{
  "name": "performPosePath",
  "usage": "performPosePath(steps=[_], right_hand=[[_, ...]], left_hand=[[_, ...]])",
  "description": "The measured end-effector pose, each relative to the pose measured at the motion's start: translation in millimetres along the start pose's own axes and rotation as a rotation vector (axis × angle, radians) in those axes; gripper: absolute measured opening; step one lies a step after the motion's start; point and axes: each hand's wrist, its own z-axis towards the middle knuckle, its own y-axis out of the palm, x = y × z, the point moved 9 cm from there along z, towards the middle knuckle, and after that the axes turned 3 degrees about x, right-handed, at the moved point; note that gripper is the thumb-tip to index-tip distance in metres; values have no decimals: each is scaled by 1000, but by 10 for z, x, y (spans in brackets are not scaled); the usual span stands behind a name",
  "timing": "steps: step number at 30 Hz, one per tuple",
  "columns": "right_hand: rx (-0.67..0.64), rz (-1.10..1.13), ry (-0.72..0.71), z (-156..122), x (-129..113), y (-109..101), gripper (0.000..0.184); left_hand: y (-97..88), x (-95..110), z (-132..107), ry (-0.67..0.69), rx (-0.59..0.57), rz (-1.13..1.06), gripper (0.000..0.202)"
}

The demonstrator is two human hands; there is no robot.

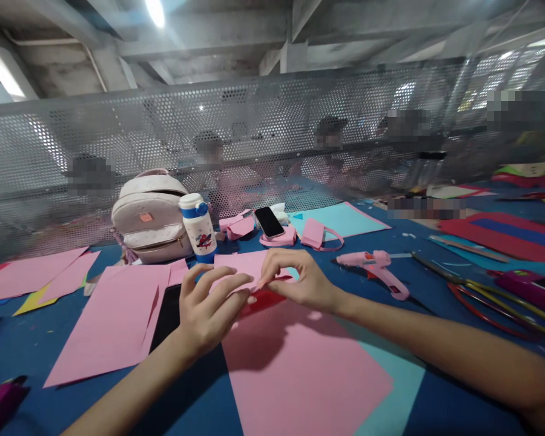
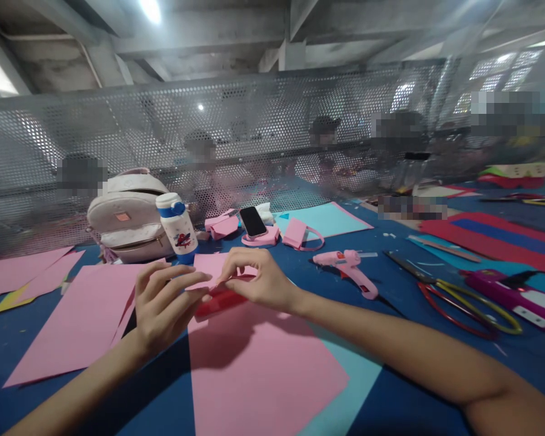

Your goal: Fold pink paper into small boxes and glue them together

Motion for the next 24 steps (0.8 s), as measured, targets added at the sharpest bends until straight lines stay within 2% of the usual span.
performPosePath(steps=[6,9,13,17,21,24], right_hand=[[-30,-2,-36,1,-35,16,12],[-6,-14,-40,32,-19,-66,12],[70,-54,-49,91,25,-240,11],[81,-58,-29,105,87,-274,10],[83,-60,2,94,143,-264,9],[91,-46,14,98,170,-277,9]], left_hand=[[-19,29,-16,115,-6,98,20],[-49,13,0,154,-1,119,20],[-54,-128,24,70,-38,101,25],[2,-225,8,-17,-106,-40,31],[-39,-114,92,-53,-127,-162,31],[-101,58,173,-128,-203,-315,28]])
